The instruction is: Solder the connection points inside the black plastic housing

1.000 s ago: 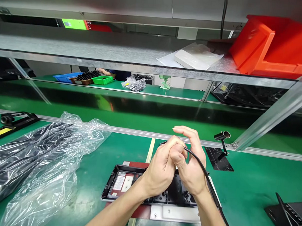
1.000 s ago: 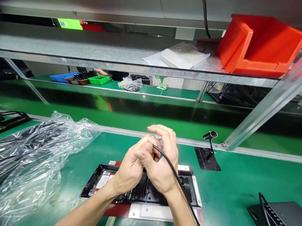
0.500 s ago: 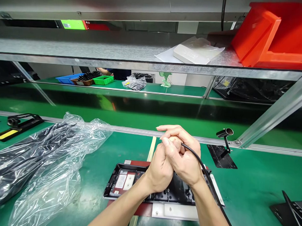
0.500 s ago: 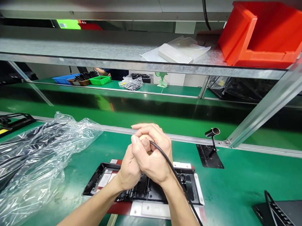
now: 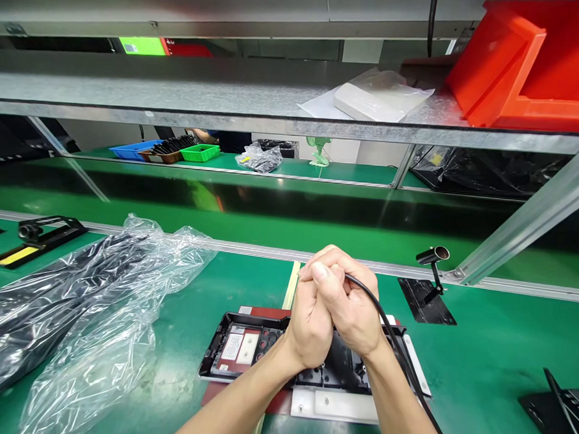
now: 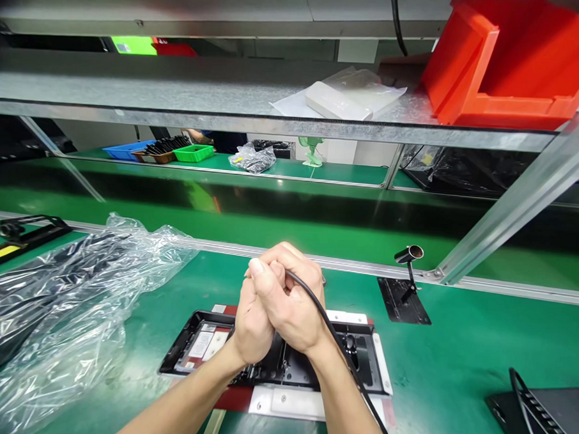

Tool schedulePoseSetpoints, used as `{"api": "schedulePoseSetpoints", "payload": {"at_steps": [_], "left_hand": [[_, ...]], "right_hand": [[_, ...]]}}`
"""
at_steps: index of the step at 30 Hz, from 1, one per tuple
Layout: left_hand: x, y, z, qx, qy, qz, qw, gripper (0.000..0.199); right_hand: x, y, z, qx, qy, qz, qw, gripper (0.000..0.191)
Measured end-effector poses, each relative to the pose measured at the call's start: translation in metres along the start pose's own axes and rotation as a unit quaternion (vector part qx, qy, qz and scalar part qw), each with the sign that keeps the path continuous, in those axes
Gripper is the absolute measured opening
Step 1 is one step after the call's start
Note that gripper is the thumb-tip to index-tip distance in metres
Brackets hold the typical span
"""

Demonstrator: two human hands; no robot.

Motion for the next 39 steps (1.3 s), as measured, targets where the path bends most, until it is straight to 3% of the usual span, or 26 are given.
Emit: {"api": "schedulePoseSetpoints", "payload": {"at_steps": [8, 21, 39], "left_hand": [[-0.005, 0.001, -0.002, 0.012, -0.030, 0.022, 0.999, 0.045], [0.005, 0.001, 0.001, 0.056, 0.007, 0.052, 0.997, 0.050], [0.004, 0.009, 0.004, 0.015, 0.020, 0.063, 0.998, 0.052]], "right_hand": [[0.005, 0.003, 0.001, 0.011, 0.008, 0.024, 1.000, 0.032], [0.007, 0.003, -0.001, 0.009, 0.026, 0.017, 0.999, 0.037], [0.011, -0.003, -0.003, 0.032, 0.005, 0.031, 0.999, 0.035]]}}
Point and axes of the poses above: each hand's wrist, its own z-axis towards the middle knuckle, its own y-axis out of the palm, x = y × z, the point moved 3 cm from there along z, towards the middle knuckle, and after that the axes turned 7 degrees about y, right-handed, at the moved point
